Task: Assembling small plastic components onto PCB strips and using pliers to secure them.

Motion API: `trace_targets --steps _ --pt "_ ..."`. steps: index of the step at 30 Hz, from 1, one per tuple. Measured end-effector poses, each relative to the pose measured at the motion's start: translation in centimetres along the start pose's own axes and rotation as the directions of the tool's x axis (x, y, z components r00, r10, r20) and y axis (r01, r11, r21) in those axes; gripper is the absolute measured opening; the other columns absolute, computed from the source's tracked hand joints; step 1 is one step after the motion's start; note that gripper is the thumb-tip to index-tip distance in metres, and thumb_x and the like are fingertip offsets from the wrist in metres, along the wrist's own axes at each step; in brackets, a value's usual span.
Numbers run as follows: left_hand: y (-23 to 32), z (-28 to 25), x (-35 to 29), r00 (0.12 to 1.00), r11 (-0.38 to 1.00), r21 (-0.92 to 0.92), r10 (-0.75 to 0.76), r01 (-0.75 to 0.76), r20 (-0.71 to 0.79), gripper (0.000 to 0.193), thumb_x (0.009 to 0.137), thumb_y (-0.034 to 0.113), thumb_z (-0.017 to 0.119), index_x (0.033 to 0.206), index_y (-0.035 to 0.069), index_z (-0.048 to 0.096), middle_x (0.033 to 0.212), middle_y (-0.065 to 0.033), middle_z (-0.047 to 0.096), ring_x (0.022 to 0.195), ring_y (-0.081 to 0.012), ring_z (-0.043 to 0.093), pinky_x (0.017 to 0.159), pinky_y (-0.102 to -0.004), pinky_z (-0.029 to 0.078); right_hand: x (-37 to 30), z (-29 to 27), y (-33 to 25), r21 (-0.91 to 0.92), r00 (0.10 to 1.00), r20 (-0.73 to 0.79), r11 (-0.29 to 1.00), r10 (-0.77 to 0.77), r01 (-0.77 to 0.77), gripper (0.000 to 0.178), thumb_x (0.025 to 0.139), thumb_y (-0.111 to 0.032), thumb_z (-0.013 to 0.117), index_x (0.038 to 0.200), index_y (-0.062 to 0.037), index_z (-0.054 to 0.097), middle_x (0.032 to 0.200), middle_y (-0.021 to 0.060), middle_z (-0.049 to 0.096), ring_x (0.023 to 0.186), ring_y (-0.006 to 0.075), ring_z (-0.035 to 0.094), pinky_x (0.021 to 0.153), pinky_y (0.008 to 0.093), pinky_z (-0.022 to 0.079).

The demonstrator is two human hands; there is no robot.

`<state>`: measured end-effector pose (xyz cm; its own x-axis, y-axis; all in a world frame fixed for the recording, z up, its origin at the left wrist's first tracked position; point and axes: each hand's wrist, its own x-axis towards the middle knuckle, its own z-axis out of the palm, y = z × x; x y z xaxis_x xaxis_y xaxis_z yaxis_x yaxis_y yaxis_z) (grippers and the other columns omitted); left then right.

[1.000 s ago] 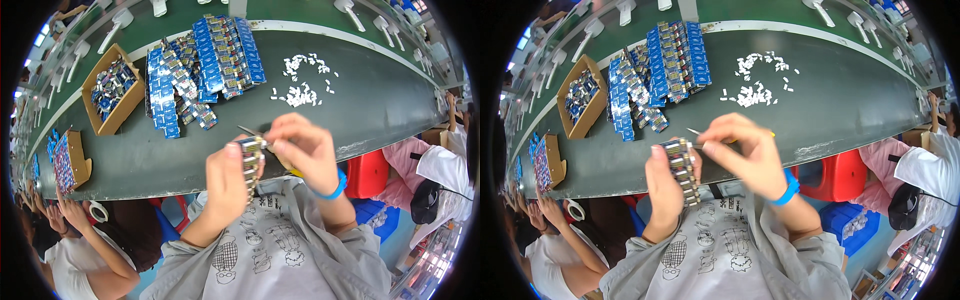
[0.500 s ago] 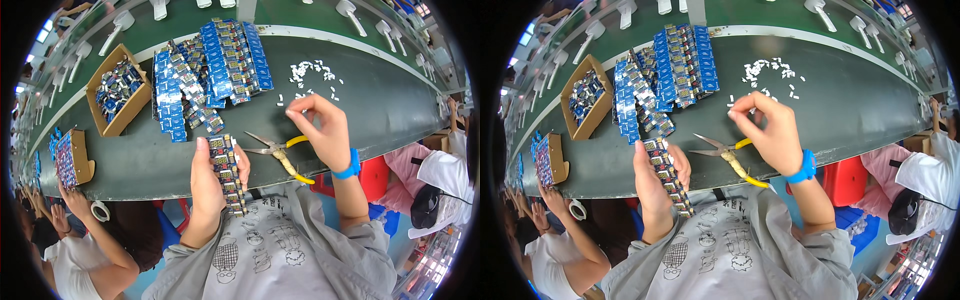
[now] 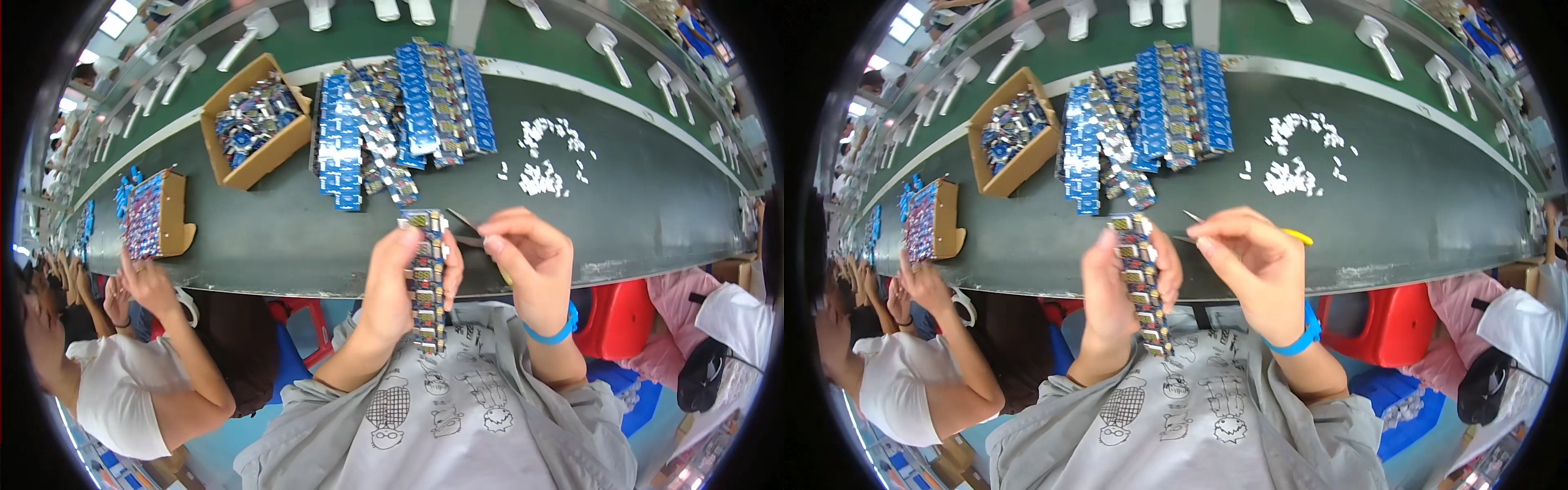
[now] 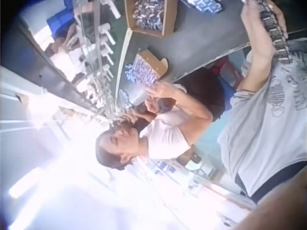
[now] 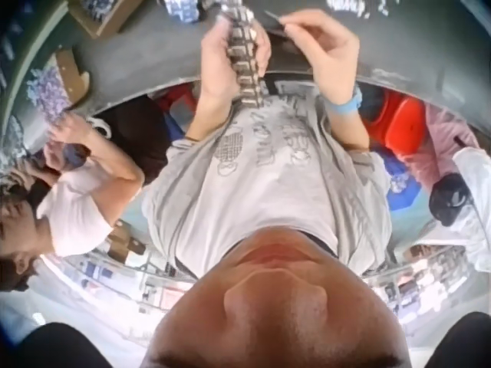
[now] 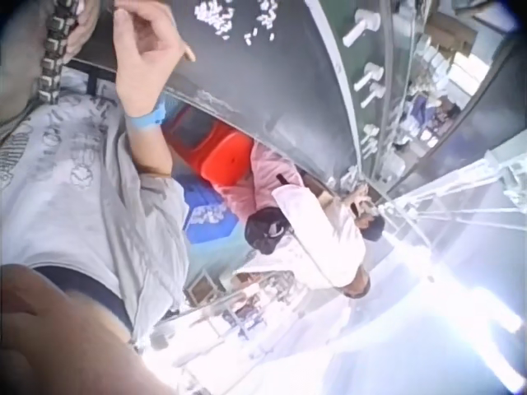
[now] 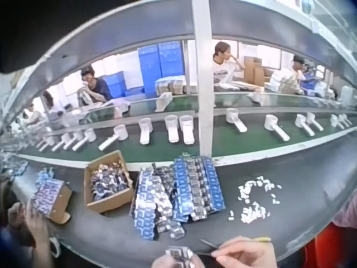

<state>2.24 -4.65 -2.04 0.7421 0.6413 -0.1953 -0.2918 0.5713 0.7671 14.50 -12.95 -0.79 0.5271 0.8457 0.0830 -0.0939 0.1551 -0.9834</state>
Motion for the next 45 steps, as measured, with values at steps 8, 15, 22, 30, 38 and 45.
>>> trace_targets --steps 8,15,22,30,38,45 --pt "0.2 -0.1 -0.9 1.0 0.997 0.073 0.02 -0.02 0.012 0.009 0.089 0.013 0.052 0.089 0.005 0.048 0.057 0.0009 0.048 0.046 -0.0048 0.045 0.04 -0.0197 0.036 -1.3 0.5 1.3 -0.035 0.999 0.032 0.999 0.01 -0.009 0.011 0.079 0.007 0.056 0.089 0.0045 0.06 0.093 0.0085 0.057 0.083 0.012 0.055 0.074 0.0221 0.044" --pt "-0.2 -0.2 -0.7 0.995 0.996 0.064 0.06 -0.065 0.079 0.007 0.089 0.008 0.049 0.092 0.003 0.046 0.061 -0.0006 0.048 0.049 -0.0062 0.046 0.04 -0.0203 0.039 -1.4 0.2 1.7 -0.069 0.999 -0.001 0.997 -0.044 0.044 0.009 0.078 0.008 0.053 0.085 0.0043 0.056 0.086 0.005 0.051 0.073 0.0083 0.047 0.065 0.0196 0.038" --pt "-0.1 -0.7 -0.6 0.996 0.996 0.058 0.071 -0.074 0.052 0.006 0.088 0.007 0.048 0.09 0.002 0.046 0.059 -0.0008 0.047 0.048 -0.0055 0.045 0.039 -0.0206 0.038 -1.3 0.7 1.7 -0.057 0.999 0.0 0.998 0.035 -0.035 0.008 0.083 0.003 0.052 0.09 0.0041 0.055 0.079 0.0049 0.056 0.07 0.009 0.051 0.065 0.0201 0.04" --pt "0.1 -0.8 -0.7 0.993 0.994 0.045 0.091 -0.095 0.08 0.006 0.087 0.006 0.051 0.086 0.002 0.046 0.058 0.0003 0.047 0.047 -0.005 0.045 0.039 -0.0204 0.037 -1.4 0.6 1.3 0.099 0.998 0.017 0.994 0.053 -0.054 0.009 0.08 0.005 0.053 0.089 0.005 0.055 0.077 0.0099 0.06 0.068 0.0127 0.055 0.063 0.0229 0.045" --pt "-0.2 -0.6 -1.0 0.993 0.985 0.148 0.078 -0.09 0.083 0.011 0.084 0.009 0.057 0.085 0.003 0.049 0.061 0.0013 0.05 0.045 -0.0031 0.046 0.037 -0.0186 0.036 -1.8 0.1 1.4 0.242 0.991 0.065 0.962 0.114 -0.126 0.01 0.08 0.004 0.053 0.09 0.0055 0.054 0.078 0.0109 0.06 0.069 0.0135 0.055 0.063 0.0237 0.044" --pt "-0.7 -0.9 -0.6 0.996 0.997 0.05 0.061 -0.064 0.069 0.012 0.087 0.014 0.053 0.089 0.002 0.05 0.065 -0.0039 0.054 0.047 -0.0053 0.047 0.04 -0.0186 0.037 -1.9 0.4 1.3 0.058 0.99 -0.068 0.991 0.126 -0.123 0.013 0.079 0.004 0.054 0.092 0.008 0.057 0.082 0.0143 0.062 0.069 0.0146 0.055 0.064 0.0234 0.044"
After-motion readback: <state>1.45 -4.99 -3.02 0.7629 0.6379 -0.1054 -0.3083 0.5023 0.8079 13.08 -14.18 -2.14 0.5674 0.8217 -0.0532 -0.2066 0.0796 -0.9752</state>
